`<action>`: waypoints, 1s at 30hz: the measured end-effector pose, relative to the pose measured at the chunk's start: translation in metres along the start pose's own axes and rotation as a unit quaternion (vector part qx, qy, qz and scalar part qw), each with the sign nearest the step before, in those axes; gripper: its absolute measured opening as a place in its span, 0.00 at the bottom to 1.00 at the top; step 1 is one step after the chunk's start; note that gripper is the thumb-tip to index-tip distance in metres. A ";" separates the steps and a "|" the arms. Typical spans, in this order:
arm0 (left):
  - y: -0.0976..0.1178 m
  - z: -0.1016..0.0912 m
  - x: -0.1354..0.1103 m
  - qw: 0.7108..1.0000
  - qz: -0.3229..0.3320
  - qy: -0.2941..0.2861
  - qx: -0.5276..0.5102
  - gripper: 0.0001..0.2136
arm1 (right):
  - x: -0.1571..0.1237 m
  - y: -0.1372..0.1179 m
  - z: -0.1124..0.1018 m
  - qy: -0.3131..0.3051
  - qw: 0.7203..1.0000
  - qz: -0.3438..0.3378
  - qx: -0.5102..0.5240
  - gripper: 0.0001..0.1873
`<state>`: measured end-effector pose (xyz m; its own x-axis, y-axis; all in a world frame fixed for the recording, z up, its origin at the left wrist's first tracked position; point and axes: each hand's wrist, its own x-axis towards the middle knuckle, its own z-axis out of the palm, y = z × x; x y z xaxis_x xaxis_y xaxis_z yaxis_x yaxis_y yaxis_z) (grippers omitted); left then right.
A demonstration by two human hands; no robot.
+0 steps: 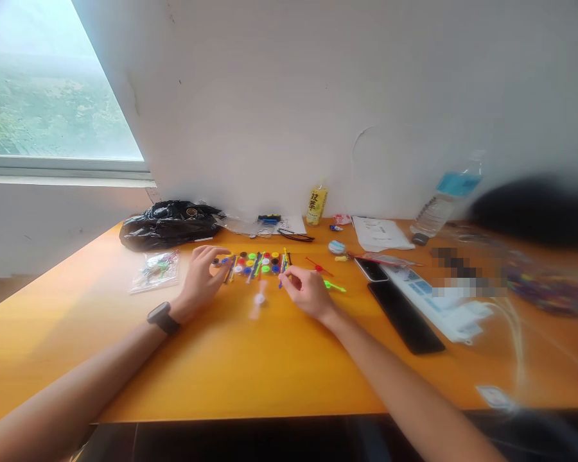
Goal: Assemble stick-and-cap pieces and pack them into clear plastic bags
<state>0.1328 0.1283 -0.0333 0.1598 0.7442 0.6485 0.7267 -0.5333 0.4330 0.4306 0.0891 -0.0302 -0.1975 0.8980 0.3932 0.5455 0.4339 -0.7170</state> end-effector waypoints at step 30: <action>-0.040 0.014 0.004 0.988 -0.010 -0.145 0.051 0.19 | -0.010 -0.026 -0.002 -0.123 0.967 -0.199 -0.103 0.47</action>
<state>0.1139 0.1581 -0.0574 0.3187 0.8458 0.4279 0.7925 -0.4854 0.3692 0.4201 0.0683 -0.0147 -0.5998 0.6637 0.4469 0.5315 0.7480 -0.3975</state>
